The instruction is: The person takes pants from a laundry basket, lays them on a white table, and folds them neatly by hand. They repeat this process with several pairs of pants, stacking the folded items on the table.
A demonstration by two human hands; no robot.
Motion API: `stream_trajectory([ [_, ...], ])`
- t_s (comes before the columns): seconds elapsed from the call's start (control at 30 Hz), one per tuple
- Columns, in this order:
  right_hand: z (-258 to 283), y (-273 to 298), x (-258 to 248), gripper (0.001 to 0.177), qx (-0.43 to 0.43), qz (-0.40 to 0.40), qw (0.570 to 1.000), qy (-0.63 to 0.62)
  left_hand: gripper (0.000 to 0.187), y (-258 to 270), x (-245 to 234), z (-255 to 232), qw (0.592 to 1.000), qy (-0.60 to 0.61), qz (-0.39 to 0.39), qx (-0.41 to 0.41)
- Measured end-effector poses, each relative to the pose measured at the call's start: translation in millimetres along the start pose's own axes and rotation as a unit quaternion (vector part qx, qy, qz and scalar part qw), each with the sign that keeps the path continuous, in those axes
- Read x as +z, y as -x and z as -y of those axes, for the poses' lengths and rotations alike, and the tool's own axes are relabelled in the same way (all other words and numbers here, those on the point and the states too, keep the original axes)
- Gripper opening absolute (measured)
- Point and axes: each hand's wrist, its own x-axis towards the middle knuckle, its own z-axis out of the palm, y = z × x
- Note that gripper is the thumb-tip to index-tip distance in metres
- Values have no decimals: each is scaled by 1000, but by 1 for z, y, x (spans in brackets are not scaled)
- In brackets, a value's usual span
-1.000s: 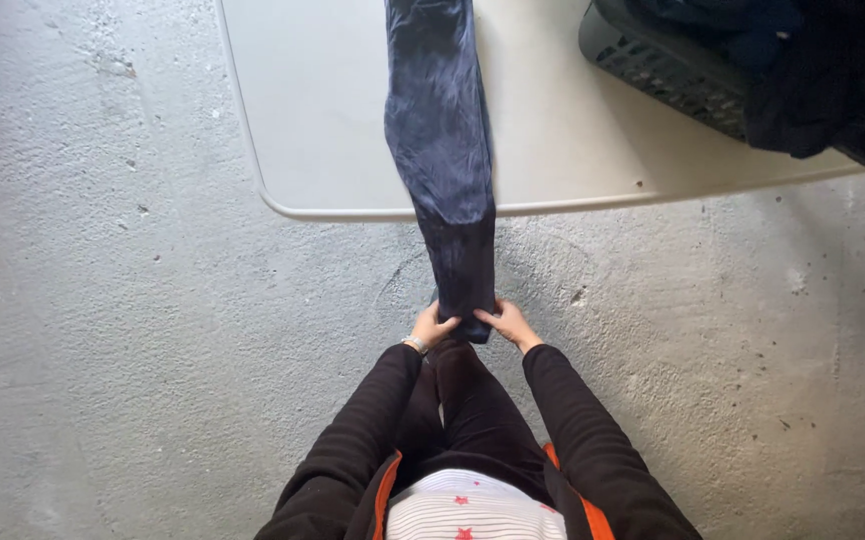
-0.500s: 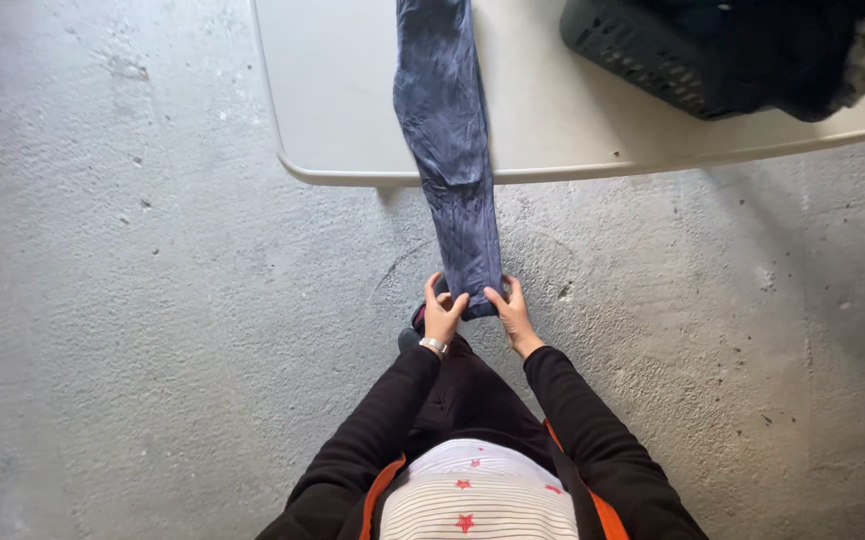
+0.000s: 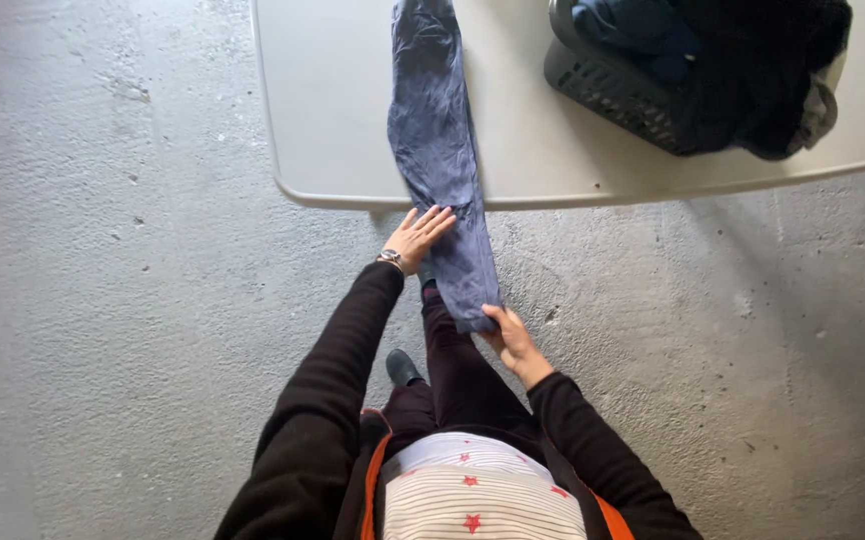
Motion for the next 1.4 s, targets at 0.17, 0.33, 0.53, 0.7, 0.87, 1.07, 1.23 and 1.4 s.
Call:
stream_trajectory([
  [0.17,92,36,48,83,-55,3,995,81,125,-24,41,40,995,30,25,90],
  [0.33,182,-71,83,34,-84,51,990,100,84,-23,71,46,988,148,-53,-6],
  [0.53,251,-288,157,39,-9,80,995,59,59,-43,75,63,927,302,-87,-205],
  [0.7,250,-387,206,60,42,26,999,14,39,-61,66,79,853,392,-91,-333],
  [0.87,244,-339,222,65,-91,12,991,97,43,-75,11,56,855,308,-181,-375],
  [1.07,159,-255,203,39,-466,42,846,255,40,-140,0,28,914,169,-338,-146],
  [1.23,130,-286,176,58,-518,85,672,523,55,-149,1,62,978,33,-117,-168],
  [1.4,114,-268,128,73,-487,20,534,691,74,-154,-13,74,980,3,17,-198],
])
